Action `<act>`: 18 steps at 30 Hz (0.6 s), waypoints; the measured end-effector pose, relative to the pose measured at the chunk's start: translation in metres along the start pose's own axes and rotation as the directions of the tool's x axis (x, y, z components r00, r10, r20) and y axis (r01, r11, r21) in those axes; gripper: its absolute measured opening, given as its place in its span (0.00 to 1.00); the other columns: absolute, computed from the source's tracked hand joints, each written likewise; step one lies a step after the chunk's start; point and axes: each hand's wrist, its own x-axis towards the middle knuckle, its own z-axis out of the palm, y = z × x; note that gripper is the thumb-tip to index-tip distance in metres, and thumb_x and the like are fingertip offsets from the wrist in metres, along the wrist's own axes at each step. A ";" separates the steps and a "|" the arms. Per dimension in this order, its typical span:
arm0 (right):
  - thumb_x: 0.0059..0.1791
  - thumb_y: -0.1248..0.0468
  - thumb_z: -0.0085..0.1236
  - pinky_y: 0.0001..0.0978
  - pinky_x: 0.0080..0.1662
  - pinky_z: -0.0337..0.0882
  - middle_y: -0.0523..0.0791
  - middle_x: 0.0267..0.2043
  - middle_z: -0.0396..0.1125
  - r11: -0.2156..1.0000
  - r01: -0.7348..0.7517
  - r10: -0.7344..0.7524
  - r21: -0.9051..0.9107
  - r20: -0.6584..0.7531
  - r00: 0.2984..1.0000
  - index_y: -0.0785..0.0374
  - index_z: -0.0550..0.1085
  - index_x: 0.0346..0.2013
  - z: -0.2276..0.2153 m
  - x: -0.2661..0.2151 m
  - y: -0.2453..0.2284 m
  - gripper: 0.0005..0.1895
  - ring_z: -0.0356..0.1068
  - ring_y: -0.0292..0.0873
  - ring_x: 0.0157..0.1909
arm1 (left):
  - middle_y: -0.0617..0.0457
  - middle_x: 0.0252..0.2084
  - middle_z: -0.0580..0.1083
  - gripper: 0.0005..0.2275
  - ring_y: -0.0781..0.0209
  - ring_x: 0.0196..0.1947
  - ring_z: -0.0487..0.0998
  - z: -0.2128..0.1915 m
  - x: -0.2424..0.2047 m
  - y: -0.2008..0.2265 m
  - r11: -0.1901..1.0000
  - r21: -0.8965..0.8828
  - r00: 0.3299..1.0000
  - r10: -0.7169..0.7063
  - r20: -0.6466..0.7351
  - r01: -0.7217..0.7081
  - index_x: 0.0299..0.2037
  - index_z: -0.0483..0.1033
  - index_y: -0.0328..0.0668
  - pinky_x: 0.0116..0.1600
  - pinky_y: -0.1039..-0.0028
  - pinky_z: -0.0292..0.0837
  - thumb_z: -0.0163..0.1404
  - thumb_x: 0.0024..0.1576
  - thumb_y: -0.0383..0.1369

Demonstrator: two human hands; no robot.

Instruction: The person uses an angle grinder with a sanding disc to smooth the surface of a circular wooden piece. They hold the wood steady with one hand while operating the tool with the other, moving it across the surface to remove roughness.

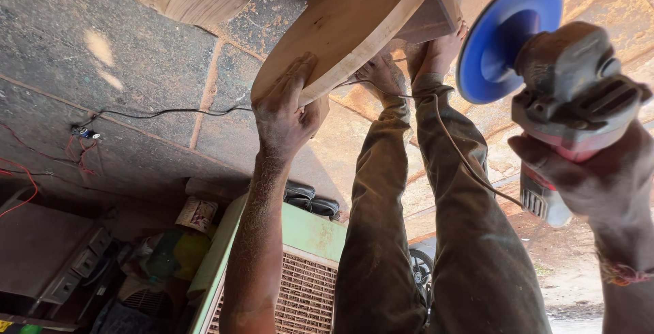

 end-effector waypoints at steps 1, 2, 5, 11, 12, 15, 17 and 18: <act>0.42 0.68 0.73 0.38 0.42 0.79 0.57 0.47 0.73 0.973 0.141 -0.141 -0.185 0.011 0.990 0.77 0.70 0.53 0.005 0.004 -0.009 0.30 0.77 0.51 0.40 | 0.39 0.58 0.78 0.20 0.45 0.59 0.80 -0.002 -0.001 0.002 1.000 -0.011 1.000 0.003 -0.001 -0.003 0.61 0.71 0.34 0.65 0.58 0.77 0.54 0.58 0.25; 0.41 0.67 0.73 0.38 0.40 0.80 0.57 0.44 0.73 0.970 0.155 -0.154 -0.188 0.023 0.988 0.79 0.68 0.53 0.012 0.007 -0.017 0.32 0.77 0.51 0.39 | 0.38 0.58 0.78 0.20 0.45 0.60 0.80 -0.004 -0.002 0.004 1.000 -0.021 1.000 0.006 -0.002 -0.006 0.61 0.71 0.34 0.65 0.58 0.77 0.53 0.57 0.25; 0.41 0.64 0.73 0.37 0.36 0.81 0.59 0.39 0.73 0.965 0.184 -0.175 -0.185 0.063 0.983 0.81 0.66 0.54 0.029 0.016 -0.040 0.35 0.78 0.52 0.36 | 0.39 0.58 0.78 0.18 0.45 0.60 0.80 -0.005 -0.003 0.005 0.999 -0.041 1.000 0.010 -0.008 -0.010 0.60 0.71 0.33 0.64 0.59 0.77 0.54 0.59 0.26; 0.44 0.65 0.71 0.35 0.36 0.82 0.55 0.37 0.74 0.978 0.143 -0.121 -0.149 0.149 0.981 0.77 0.67 0.55 0.061 0.017 -0.058 0.30 0.79 0.50 0.36 | 0.41 0.57 0.78 0.18 0.47 0.60 0.80 0.004 -0.013 -0.004 0.999 -0.012 0.999 0.030 -0.030 -0.031 0.60 0.71 0.35 0.66 0.59 0.77 0.54 0.59 0.24; 0.44 0.64 0.71 0.36 0.35 0.82 0.55 0.36 0.74 0.980 0.130 -0.106 -0.151 0.156 0.982 0.76 0.67 0.54 0.062 0.019 -0.058 0.31 0.79 0.50 0.35 | 0.41 0.57 0.78 0.19 0.47 0.60 0.80 0.005 -0.014 -0.007 0.999 -0.028 0.999 0.032 -0.039 -0.033 0.60 0.71 0.34 0.66 0.58 0.77 0.53 0.58 0.24; 0.44 0.63 0.73 0.36 0.38 0.82 0.56 0.41 0.73 0.964 0.238 -0.220 -0.122 0.147 0.964 0.75 0.67 0.56 0.059 0.033 -0.051 0.33 0.79 0.52 0.40 | 0.41 0.57 0.78 0.21 0.47 0.60 0.80 0.005 -0.020 -0.016 0.998 -0.055 0.998 0.023 -0.065 -0.026 0.62 0.71 0.33 0.67 0.58 0.76 0.53 0.57 0.23; 0.43 0.63 0.73 0.37 0.41 0.82 0.57 0.44 0.73 0.952 0.280 -0.267 -0.124 0.113 0.957 0.76 0.66 0.58 0.057 0.043 -0.041 0.35 0.78 0.53 0.43 | 0.41 0.58 0.78 0.20 0.46 0.61 0.79 0.005 -0.025 -0.021 0.998 -0.065 0.997 0.018 -0.073 -0.023 0.62 0.71 0.34 0.67 0.57 0.76 0.53 0.58 0.23; 0.42 0.64 0.73 0.39 0.42 0.81 0.58 0.45 0.73 0.954 0.263 -0.253 -0.140 0.089 0.963 0.78 0.65 0.58 0.051 0.046 -0.035 0.36 0.78 0.53 0.44 | 0.41 0.58 0.78 0.20 0.46 0.61 0.79 0.005 -0.028 -0.023 0.997 -0.069 0.997 0.025 -0.074 -0.030 0.62 0.71 0.33 0.68 0.57 0.76 0.53 0.58 0.23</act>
